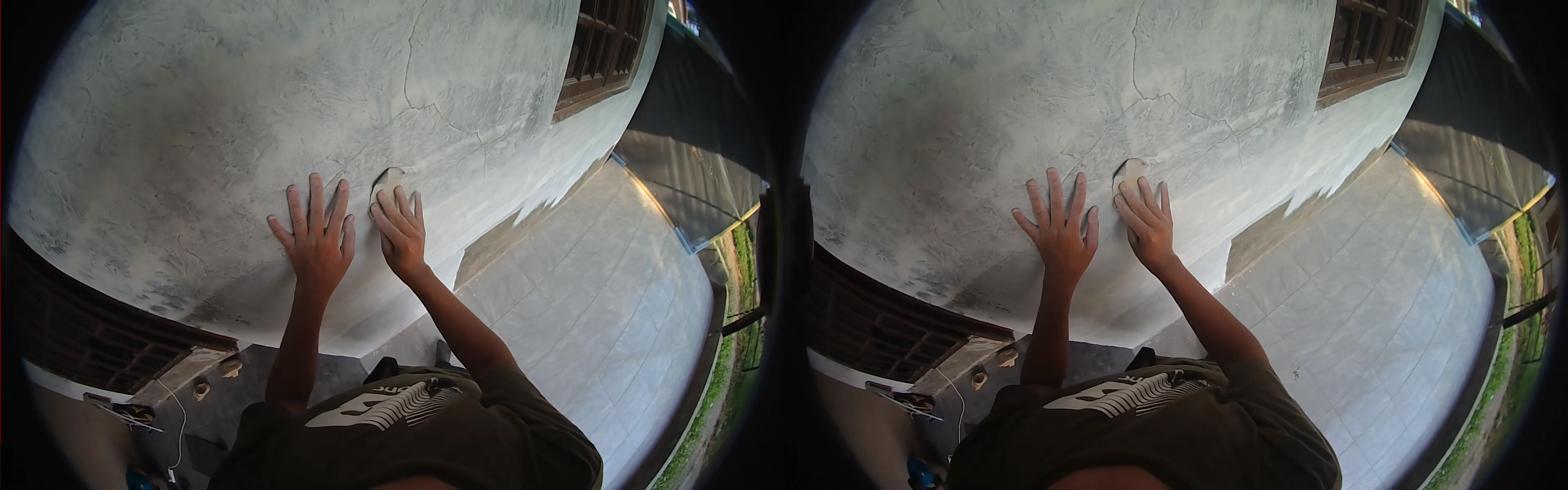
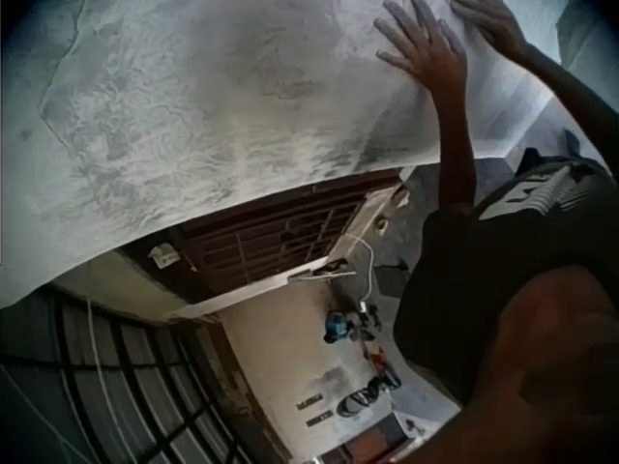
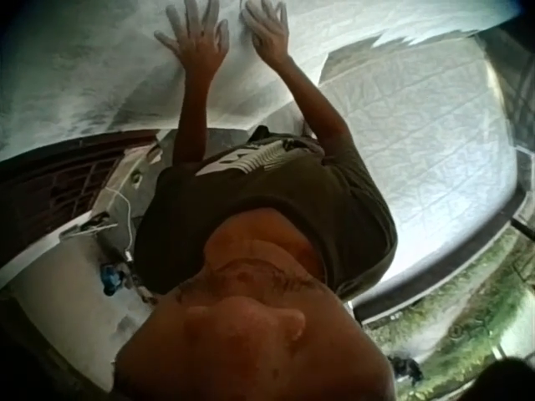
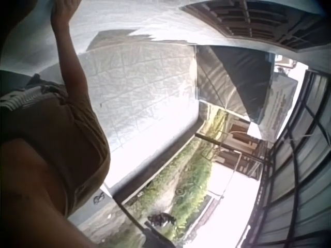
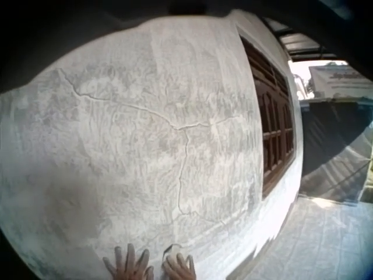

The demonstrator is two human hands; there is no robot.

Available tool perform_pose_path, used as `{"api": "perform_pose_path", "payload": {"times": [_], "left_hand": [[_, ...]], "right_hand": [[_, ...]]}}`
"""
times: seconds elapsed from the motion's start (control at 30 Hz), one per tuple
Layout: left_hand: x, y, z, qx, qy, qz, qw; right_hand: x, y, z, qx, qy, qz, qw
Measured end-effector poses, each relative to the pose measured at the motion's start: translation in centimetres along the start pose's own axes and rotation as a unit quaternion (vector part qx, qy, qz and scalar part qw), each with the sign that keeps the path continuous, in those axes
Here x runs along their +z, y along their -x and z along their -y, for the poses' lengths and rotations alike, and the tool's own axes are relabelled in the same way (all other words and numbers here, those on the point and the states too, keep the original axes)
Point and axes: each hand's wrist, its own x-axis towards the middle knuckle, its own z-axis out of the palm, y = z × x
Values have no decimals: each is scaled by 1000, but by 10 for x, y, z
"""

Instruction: Sand the textured surface of an exterior wall using a small sanding block.

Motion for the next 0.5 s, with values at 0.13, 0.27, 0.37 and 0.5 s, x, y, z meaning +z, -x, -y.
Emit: {"api": "perform_pose_path", "payload": {"times": [0.13, 0.27, 0.37, 0.5], "left_hand": [[-5, -17, 1, 109, 41, 28, 993], [-18, -55, -10, 222, 8, 60, 973], [-9, -56, -21, 162, -16, 22, 986], [14, -60, -40, 76, -80, -42, 993]], "right_hand": [[-29, -78, 15, -80, -35, 9, 996], [-49, -81, -4, -144, -86, 83, 982], [-66, -83, -21, -119, -171, 81, 975], [-74, -121, -62, -218, -118, 60, 967]]}}
